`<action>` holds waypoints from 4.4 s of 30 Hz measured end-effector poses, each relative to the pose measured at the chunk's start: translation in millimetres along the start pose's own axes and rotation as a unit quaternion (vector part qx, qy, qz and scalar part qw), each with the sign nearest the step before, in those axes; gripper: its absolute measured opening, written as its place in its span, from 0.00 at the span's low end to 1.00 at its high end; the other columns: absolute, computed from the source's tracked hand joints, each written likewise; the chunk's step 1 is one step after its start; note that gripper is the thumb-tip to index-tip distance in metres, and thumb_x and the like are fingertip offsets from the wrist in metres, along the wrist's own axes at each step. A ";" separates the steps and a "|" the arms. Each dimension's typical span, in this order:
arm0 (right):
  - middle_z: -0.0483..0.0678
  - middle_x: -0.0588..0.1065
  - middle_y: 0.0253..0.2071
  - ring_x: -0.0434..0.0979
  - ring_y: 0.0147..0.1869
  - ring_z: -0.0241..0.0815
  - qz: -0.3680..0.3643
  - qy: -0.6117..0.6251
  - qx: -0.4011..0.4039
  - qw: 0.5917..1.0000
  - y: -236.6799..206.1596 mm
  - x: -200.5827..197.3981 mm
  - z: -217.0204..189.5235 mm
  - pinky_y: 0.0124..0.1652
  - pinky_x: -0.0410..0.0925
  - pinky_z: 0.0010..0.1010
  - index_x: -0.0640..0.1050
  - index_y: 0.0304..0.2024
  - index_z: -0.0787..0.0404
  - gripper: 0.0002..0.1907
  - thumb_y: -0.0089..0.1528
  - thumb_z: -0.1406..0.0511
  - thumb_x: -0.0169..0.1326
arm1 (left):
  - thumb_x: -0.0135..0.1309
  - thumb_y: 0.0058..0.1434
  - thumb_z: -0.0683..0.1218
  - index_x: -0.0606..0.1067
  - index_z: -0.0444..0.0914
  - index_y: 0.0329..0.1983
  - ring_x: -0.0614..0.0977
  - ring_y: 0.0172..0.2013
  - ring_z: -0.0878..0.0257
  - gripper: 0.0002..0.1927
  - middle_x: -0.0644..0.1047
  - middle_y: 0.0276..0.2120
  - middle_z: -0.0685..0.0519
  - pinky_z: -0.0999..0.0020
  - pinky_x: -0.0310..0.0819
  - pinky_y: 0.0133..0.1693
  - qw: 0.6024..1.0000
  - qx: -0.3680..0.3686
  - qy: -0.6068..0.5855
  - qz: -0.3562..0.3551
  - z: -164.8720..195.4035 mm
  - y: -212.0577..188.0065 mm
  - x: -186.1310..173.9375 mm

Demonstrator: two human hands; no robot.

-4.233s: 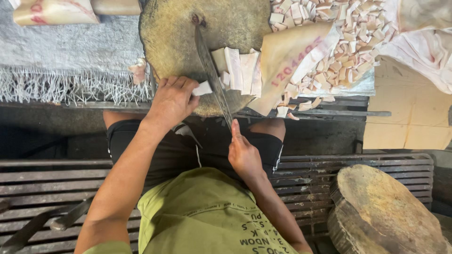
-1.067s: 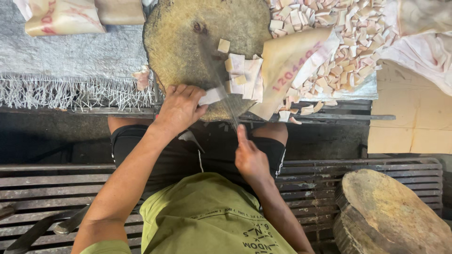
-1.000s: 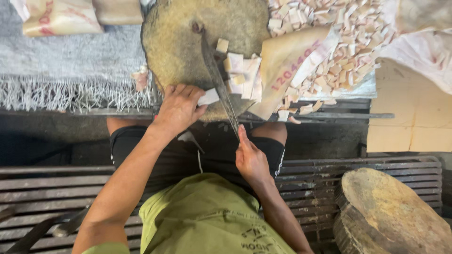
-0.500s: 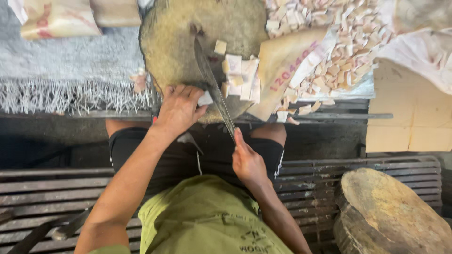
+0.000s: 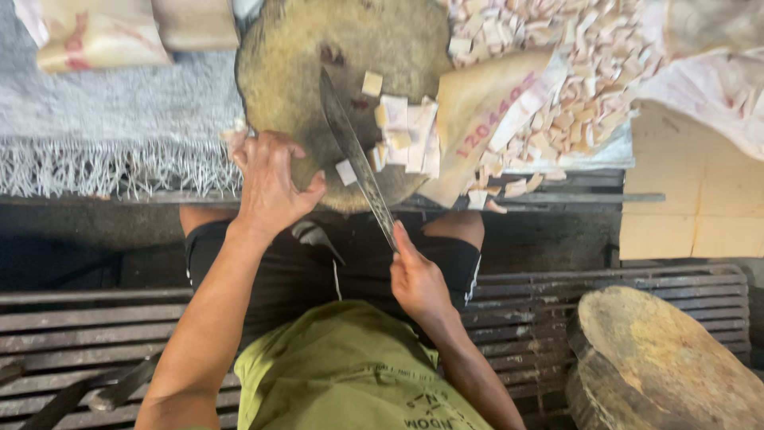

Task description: The person uses a large knife to cut a white, fatty material into small cubes on a round wooden chopping block. The person repeatedly slices the material into strips and then dices them, accumulating a pile of cut pieces on a nearby surface.

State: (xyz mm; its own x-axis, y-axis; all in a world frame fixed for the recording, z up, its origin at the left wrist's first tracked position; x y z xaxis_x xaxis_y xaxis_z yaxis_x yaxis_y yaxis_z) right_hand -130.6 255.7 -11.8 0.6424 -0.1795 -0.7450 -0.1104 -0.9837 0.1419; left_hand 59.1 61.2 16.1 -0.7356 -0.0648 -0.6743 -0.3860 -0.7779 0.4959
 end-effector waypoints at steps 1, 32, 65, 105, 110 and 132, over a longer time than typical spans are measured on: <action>0.58 0.78 0.36 0.83 0.36 0.44 0.007 0.028 0.046 0.999 0.4 -4.4 7.9 0.37 0.75 0.34 0.61 0.75 0.58 0.34 0.65 0.71 0.50 | 0.67 0.53 0.48 0.71 0.37 0.47 0.72 0.55 0.48 0.23 0.73 0.48 0.45 0.46 0.55 0.61 1.000 -0.019 -0.009 -0.004 -4.2 5.5 1.1; 0.49 0.78 0.30 0.76 0.26 0.30 0.085 0.143 0.124 0.978 -27.0 -46.0 41.7 0.24 0.71 0.24 0.59 0.74 0.63 0.31 0.67 0.74 0.47 | 0.57 0.68 0.44 0.76 0.42 0.56 0.84 0.43 0.58 0.13 0.81 0.44 0.46 0.58 0.77 0.48 0.970 -0.039 -0.144 -0.190 33.3 171.5 41.0; 0.53 0.78 0.37 0.79 0.34 0.48 0.173 0.000 -0.083 0.981 -3.2 -54.9 -4.4 0.34 0.74 0.34 0.56 0.75 0.66 0.34 0.67 0.76 0.48 | 0.65 0.53 0.47 0.74 0.36 0.58 0.74 0.56 0.44 0.28 0.76 0.54 0.45 0.53 0.66 0.59 0.971 -0.006 -0.054 -0.232 29.4 13.0 50.3; 0.53 0.81 0.35 0.80 0.30 0.37 0.089 0.025 -0.011 0.996 -5.6 -46.1 9.6 0.33 0.76 0.30 0.61 0.74 0.63 0.35 0.64 0.77 0.52 | 0.64 0.56 0.53 0.78 0.38 0.49 0.75 0.54 0.49 0.22 0.78 0.50 0.48 0.50 0.63 0.56 0.979 0.055 0.049 -0.190 24.3 -2.5 47.6; 0.49 0.78 0.32 0.76 0.28 0.35 0.241 0.060 -0.106 0.963 -20.1 -60.7 -9.7 0.34 0.76 0.29 0.60 0.75 0.61 0.34 0.68 0.79 0.50 | 0.65 0.56 0.56 0.77 0.36 0.49 0.74 0.54 0.48 0.25 0.76 0.50 0.47 0.49 0.61 0.57 0.977 0.025 0.045 -0.208 18.4 -3.3 44.1; 0.45 0.71 0.29 0.68 0.24 0.31 0.201 0.348 0.198 0.894 -0.2 -76.8 72.1 0.24 0.66 0.22 0.57 0.76 0.63 0.32 0.68 0.74 0.41 | 0.48 0.61 0.37 0.79 0.39 0.49 0.70 0.60 0.43 0.16 0.78 0.53 0.48 0.41 0.60 0.59 0.926 0.044 0.010 -0.374 96.7 139.3 189.6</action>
State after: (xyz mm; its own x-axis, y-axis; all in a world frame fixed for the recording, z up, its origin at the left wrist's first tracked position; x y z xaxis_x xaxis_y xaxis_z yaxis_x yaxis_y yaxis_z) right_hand -234.5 269.1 -1.6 0.7919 -0.6055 -0.0796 -0.6094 -0.7920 -0.0381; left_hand -188.0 1.0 10.2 -0.2334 0.4600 -0.8567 -0.8288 -0.5548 -0.0721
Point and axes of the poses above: each hand's wrist, its own y-axis towards the middle knuckle, its own x-axis out of the palm, z = x × y, the point moved 9 cm from there along y, towards the middle knuckle
